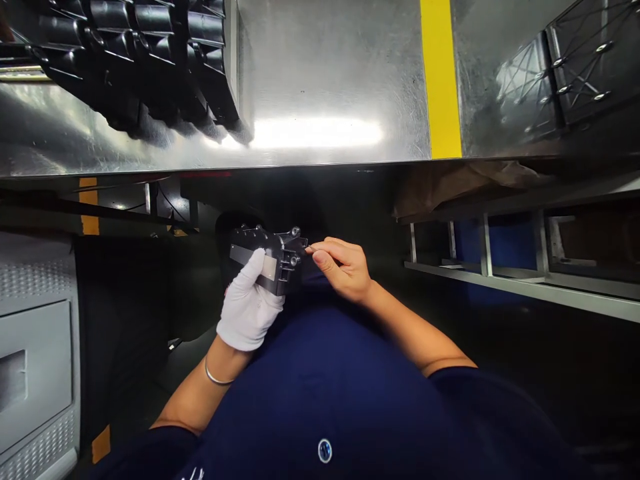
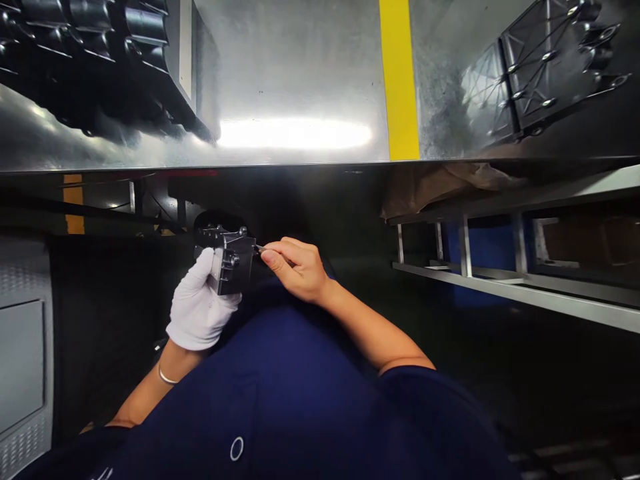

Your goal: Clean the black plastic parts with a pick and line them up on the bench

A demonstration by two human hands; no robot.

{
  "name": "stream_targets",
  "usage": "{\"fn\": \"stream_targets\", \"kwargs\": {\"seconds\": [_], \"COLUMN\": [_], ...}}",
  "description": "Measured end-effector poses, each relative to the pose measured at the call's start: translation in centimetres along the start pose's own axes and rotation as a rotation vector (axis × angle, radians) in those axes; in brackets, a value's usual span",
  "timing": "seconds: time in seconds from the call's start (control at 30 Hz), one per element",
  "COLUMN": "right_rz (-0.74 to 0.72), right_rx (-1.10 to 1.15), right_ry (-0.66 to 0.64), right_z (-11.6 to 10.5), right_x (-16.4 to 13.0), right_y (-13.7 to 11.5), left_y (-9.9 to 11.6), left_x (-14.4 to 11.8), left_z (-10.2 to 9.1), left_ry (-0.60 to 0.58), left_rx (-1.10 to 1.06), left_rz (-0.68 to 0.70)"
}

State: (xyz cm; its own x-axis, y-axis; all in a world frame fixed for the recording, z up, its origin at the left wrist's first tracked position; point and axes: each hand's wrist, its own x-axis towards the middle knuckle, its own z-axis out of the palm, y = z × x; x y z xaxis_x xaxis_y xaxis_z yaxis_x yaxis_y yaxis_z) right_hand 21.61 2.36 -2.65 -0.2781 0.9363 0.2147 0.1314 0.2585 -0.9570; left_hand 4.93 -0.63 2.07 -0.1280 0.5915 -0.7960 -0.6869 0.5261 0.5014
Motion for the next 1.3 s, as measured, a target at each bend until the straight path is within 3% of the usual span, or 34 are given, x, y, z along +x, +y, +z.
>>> {"fn": "stream_targets", "kwargs": {"seconds": [0.07,0.17,0.47,0.6,0.8,0.93,1.07,1.23,1.3], "right_rz": [-0.119,-0.187,-0.094,-0.081,-0.125,-0.054,0.042,0.374,0.374], "right_rx": [-0.082,-0.132,-0.145,-0.123,-0.125,-0.111,-0.057,-0.035,-0.017], "right_ry": [-0.012,-0.016,-0.112,-0.177,-0.073,-0.017,0.007,0.239,0.184], "right_z": [-0.6,-0.9,-1.4,-1.8,-1.3,-0.2,0.6,-0.5,-1.1], "right_x": [0.2,0.3,0.4,0.6,0.5,0.1,0.2,0.8,0.7], "right_y": [0.0,0.0,-0.4,0.0,0.8,1.2,2.7,4.6,3.9], "left_y": [0.0,-0.1,-0.3,-0.6,-1.0,-0.9,-0.9,-1.1,-1.2], "left_x": [-0.1,-0.1,0.1,-0.1,-0.5,0.1,0.5,-0.6,-0.6], "left_z": [0.1,0.1,0.0,0.0,-0.1,-0.2,-1.0,-2.5,-2.6], "left_ry": [-0.028,-0.057,-0.148,-0.108,-0.101,-0.060,-0.106,-0.145,-0.131], "left_rx": [0.017,0.060,0.144,0.079,0.020,0.007,0.077,0.133,0.145], "left_rz": [-0.022,-0.016,0.073,0.067,0.058,0.069,0.082,0.043,0.084]}}
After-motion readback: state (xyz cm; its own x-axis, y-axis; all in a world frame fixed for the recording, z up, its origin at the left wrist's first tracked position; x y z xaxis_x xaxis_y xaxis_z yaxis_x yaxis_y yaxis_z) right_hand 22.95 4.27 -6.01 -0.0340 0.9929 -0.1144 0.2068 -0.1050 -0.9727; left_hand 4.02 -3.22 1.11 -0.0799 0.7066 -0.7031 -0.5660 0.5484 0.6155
